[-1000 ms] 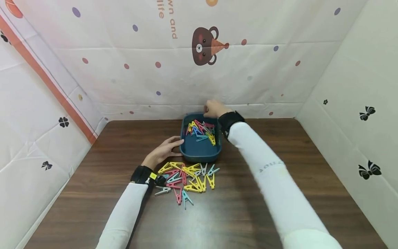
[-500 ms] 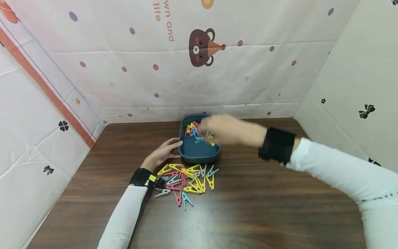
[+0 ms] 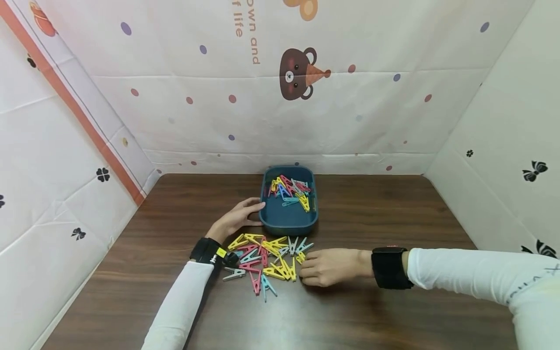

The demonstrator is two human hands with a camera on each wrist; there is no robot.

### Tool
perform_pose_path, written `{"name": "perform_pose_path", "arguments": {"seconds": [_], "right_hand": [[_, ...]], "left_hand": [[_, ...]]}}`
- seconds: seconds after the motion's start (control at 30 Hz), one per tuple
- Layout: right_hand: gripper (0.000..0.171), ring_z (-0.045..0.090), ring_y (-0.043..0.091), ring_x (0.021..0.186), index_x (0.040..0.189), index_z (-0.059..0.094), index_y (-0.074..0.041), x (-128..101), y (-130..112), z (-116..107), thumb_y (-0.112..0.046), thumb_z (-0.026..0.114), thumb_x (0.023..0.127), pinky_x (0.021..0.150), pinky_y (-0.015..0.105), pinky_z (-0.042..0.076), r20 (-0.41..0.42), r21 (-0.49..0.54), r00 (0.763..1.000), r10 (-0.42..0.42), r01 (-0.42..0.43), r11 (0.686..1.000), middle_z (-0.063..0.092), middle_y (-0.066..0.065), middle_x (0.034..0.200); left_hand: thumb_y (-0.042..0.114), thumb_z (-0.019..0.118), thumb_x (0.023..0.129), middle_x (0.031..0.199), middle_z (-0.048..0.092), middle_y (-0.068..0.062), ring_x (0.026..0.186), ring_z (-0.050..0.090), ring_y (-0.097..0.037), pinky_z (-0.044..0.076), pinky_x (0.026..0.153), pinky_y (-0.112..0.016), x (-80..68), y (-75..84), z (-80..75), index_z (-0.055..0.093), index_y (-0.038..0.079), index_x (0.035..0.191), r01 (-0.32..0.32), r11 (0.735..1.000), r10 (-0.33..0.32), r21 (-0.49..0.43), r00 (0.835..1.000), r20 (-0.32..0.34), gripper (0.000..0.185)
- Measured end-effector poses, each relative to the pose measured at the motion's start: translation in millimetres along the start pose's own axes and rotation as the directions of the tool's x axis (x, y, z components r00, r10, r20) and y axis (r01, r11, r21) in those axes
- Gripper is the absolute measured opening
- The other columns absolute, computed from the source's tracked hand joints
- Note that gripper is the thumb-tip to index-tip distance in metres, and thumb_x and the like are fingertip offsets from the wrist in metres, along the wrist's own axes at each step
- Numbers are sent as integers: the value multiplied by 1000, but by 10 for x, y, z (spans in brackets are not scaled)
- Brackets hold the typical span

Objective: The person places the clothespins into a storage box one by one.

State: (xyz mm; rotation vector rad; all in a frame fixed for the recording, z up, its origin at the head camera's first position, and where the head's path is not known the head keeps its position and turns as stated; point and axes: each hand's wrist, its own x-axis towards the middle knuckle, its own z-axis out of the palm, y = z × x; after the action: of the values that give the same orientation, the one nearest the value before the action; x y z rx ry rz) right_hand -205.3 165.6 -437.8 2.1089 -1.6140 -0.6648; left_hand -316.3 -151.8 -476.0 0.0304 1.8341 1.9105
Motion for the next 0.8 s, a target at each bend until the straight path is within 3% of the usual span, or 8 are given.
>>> {"name": "perform_pose_path", "arguments": {"seconds": [0.2,0.47,0.67,0.8], "right_hand": [[32,61,11,118,127,68,-21,20,61,16,-24,71,95,100,21,55,44,-10,999,-14,15,1000,64,-2,131],[29,59,10,105,120,70,-20,-68,77,70,-23,75,92,94,21,55,49,43,998,32,-34,998,67,-5,118],[42,62,14,117,127,67,-19,-166,61,77,-22,80,87,100,27,57,37,82,988,148,-150,985,66,-1,128],[40,62,13,116,127,67,-18,-172,38,125,-19,79,89,99,28,56,60,115,974,218,-224,968,67,-1,125]], "left_hand": [[34,64,102,161,35,-16,143,46,-37,57,104,-50,7,-2,-10,36,11,156,-6,1000,6,12,1000,11,65],[32,64,103,160,36,-15,143,46,-37,57,104,-50,41,-5,21,36,12,155,8,1000,-8,5,1000,14,63],[34,65,102,160,34,-16,144,45,-37,56,105,-50,73,-7,39,36,12,156,-6,1000,6,6,1000,31,65],[33,64,102,160,35,-16,145,43,-37,56,105,-51,37,-24,-16,37,12,155,-7,1000,7,2,1000,7,63]]}}
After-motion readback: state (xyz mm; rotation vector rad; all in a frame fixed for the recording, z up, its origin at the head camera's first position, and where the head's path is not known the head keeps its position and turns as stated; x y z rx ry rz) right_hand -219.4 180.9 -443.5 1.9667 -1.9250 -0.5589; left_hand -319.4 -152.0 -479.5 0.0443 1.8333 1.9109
